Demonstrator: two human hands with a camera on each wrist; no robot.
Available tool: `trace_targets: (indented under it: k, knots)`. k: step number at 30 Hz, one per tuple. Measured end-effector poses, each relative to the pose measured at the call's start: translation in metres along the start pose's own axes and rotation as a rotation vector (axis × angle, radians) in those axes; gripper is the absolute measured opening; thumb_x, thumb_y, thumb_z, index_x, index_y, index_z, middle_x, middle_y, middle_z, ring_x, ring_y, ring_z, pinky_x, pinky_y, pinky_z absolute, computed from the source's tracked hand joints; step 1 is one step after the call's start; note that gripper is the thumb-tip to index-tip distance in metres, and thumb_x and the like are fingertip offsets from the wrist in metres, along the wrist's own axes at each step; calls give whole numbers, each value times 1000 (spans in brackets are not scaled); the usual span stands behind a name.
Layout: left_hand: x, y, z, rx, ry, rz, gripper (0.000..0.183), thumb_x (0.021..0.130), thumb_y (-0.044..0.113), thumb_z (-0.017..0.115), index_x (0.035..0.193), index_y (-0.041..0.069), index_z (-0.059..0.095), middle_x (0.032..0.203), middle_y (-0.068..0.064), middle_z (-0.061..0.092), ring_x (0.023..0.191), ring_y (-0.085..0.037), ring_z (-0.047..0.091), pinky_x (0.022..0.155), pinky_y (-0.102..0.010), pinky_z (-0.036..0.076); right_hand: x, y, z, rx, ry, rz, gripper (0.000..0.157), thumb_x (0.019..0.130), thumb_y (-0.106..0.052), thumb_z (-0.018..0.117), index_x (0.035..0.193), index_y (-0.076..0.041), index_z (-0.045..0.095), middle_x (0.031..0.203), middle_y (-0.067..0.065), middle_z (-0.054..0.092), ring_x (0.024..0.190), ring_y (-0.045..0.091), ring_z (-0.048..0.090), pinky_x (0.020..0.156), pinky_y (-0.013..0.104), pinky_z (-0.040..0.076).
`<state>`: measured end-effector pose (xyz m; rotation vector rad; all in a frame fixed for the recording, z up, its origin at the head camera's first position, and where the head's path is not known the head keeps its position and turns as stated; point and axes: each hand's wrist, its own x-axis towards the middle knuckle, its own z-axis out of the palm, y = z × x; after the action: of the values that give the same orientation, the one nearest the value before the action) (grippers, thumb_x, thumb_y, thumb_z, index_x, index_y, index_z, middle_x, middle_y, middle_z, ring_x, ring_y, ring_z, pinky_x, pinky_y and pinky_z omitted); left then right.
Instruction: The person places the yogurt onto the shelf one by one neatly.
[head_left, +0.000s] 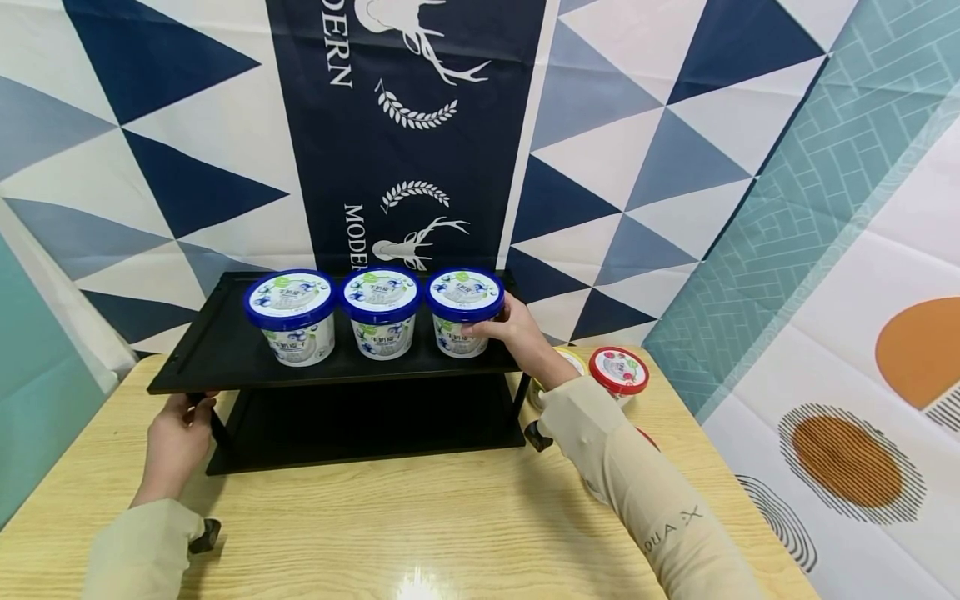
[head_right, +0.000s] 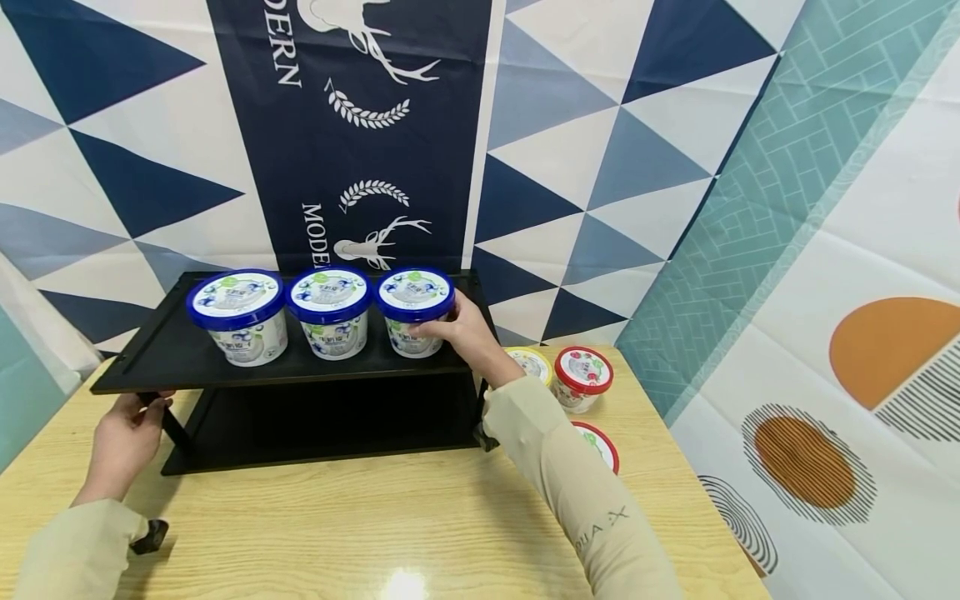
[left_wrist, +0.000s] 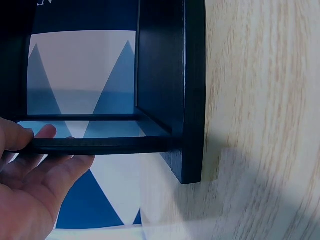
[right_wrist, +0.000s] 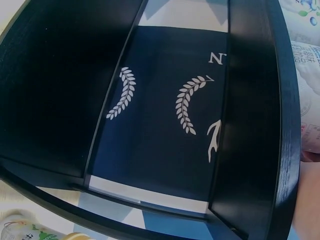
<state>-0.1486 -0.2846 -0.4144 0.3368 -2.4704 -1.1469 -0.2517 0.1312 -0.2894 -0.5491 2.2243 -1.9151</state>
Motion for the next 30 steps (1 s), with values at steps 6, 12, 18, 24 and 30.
trace_targets:
  k: [6, 12, 18, 24, 30]
  knots:
    - [0, 0, 0, -5, -3, -3, 33, 99, 14, 32, 119, -7, 49, 124, -32, 51, 113, -44, 49, 94, -58, 43, 0, 2, -1, 10, -1, 0, 71, 76, -15, 68, 139, -9, 35, 138, 12, 48, 127, 28, 44, 112, 48, 33]
    - [0, -1, 1, -9, -14, -21, 34, 100, 15, 32, 120, -7, 48, 126, -33, 49, 115, -46, 47, 93, -58, 43, 0, 3, -2, 4, -7, 2, 70, 77, -15, 68, 139, -9, 36, 138, 12, 48, 127, 28, 44, 113, 49, 32]
    - [0, 0, 1, -10, -2, -12, 33, 100, 15, 32, 119, -7, 49, 125, -32, 50, 114, -45, 48, 93, -57, 43, 1, 2, -3, -4, -15, 10, 70, 77, -18, 68, 139, -11, 36, 138, 10, 48, 128, 27, 43, 114, 49, 30]
    - [1, 1, 1, -6, 6, -13, 32, 99, 14, 33, 118, -7, 49, 123, -32, 51, 113, -43, 48, 93, -57, 43, 2, 2, -5, 14, -29, 22, 72, 77, -16, 68, 140, -10, 34, 139, 10, 46, 129, 27, 42, 114, 49, 29]
    - [2, 0, 1, 12, 15, -10, 32, 99, 13, 33, 118, -6, 50, 122, -30, 53, 111, -41, 49, 93, -55, 44, 0, 0, -6, 4, -55, 26, 71, 78, -13, 66, 141, -9, 33, 141, 12, 44, 130, 29, 41, 115, 50, 28]
